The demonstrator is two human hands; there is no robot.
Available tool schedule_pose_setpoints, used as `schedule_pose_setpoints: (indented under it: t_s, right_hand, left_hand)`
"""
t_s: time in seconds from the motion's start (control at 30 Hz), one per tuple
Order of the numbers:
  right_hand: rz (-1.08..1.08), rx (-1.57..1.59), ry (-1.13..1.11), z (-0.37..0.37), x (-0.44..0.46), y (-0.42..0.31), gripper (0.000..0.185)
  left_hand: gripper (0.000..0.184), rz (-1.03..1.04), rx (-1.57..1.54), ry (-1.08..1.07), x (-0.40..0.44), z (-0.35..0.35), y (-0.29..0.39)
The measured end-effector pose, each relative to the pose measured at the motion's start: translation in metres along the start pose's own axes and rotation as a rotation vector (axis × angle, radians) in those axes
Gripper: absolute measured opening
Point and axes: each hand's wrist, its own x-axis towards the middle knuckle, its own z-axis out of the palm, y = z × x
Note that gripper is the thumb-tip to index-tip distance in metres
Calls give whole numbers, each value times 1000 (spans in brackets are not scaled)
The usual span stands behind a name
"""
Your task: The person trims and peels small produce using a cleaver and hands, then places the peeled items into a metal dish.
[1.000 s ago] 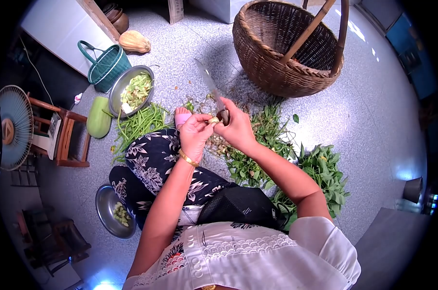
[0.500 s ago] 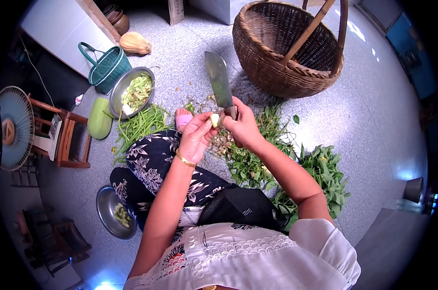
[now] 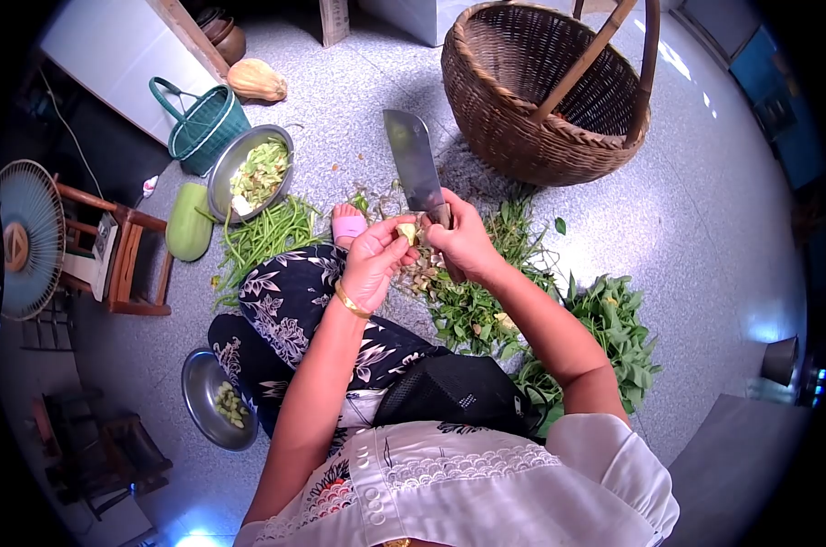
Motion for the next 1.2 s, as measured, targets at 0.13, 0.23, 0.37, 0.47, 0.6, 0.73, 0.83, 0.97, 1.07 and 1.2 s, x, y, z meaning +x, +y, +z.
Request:
schedule_pose_setpoints:
  t_s: [0.13, 0.23, 0.37, 0.47, 0.6, 0.73, 0.83, 0.97, 1.07, 1.2]
  right_hand:
    - [-96, -249, 91, -3, -2, 3, 38]
    - [-49, -297, 31, -4, -4, 1, 40]
    - [-64, -244, -2, -4, -4, 13, 44]
    - [-78, -610, 43, 8, -10, -8, 49]
    - [-173, -680, 158, 17, -9, 3, 51]
    - [-113, -699, 133, 13, -10, 3, 52]
    - [-47, -592, 66, -2, -11, 10, 49]
    - [43, -275, -31, -12, -13, -1, 47]
    - [15, -222, -46, -18, -14, 2, 46]
    - [-7, -248, -26, -22, -16, -1, 44]
  left_hand:
    - [29, 30, 113, 84, 2, 1, -3]
    - [31, 175, 345, 143, 4, 4, -11]
    - [28, 250, 540, 144, 2, 7, -15]
    - [27, 325, 567, 177, 4, 4, -23]
    - [27, 414, 1005, 215, 5, 1, -17]
    - [25, 490, 1137, 129, 4, -2, -13]
    - [25, 212, 852, 38, 3, -2, -11]
    - [28, -119, 289, -108, 1, -4, 1]
    - [27, -203, 132, -160, 0, -8, 0]
    - [25, -236, 99, -150, 0, -6, -3]
